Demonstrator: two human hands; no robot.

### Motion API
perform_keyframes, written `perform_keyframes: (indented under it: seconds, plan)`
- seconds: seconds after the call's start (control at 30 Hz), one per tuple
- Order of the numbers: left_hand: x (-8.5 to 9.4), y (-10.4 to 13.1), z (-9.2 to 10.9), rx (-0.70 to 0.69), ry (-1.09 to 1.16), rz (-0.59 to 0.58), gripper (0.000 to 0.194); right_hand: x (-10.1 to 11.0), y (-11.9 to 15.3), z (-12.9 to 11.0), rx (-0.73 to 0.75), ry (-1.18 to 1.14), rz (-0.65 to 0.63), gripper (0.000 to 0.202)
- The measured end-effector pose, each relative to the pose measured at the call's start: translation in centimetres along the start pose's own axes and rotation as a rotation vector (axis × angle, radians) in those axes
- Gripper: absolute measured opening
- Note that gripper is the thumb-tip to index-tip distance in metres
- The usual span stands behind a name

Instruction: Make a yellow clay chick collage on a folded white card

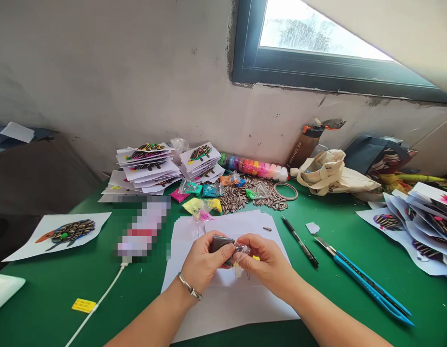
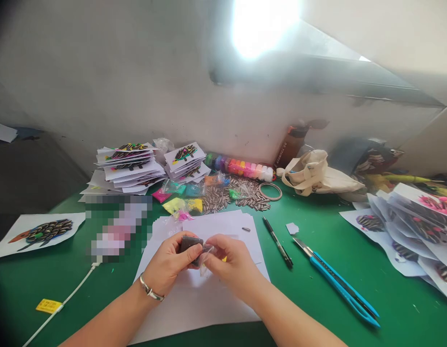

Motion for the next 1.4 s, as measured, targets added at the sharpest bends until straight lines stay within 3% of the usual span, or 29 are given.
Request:
perform_keyframes:
  seconds: [0.37, 0.67, 0.8, 1.03, 1.17, 1.3, 1.4]
  plan:
    - [-0.6, 0.3, 0.1, -0.018, -0.11, 0.031, 0.032, -0.2, -0.1, 0.1, -0.059, 0.132, 0.07, 0.016]
    - [0.1, -0.3, -0.2, 0.016, -0.023, 0.081, 0.031, 0.3, -0.2, -0.4, -0.158, -0.304, -0.084, 0.026]
    - [0.2, -0.3, -0.2, 0.02, -0.015, 0.094, 0.03, 0.3, -0.3, -0.4, -0.171, -0.364, -0.083, 0.017]
    - [-0.2, -0.2, -0.4, -0.024, -0.098, 0.073, 0.031, -0.3, -0.5, 1.2, -0.153, -0.148, -0.001, 0.01]
    - [-0.2, -0.2, -0.5, -0.021, -0.089, 0.085, 0.03, 0.0, -0.6, 0.9, -0.153, -0.075, 0.049, 0.014]
    - [0.2, -0.4, -0.3, -0.004, -0.01, 0.106, 0.03, 0.6, -0.6, -0.1, -0.21, -0.239, -0.055, 0.013]
    - [0.6, -0.7, -0.1, 0.029, 0.078, 0.146, 0.035, 1.1, -0.7, -0.4, -0.28, -0.397, -0.065, 0.013]
Point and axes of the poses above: each hand's wrist, its own y-axis away from the middle knuckle, its own x-axis out of the back of the hand, z = x × y, the point moved 1 cm from there along -y, towards the middle knuckle, and after that the axes turned 2 degrees about z, right-handed, at the moved point
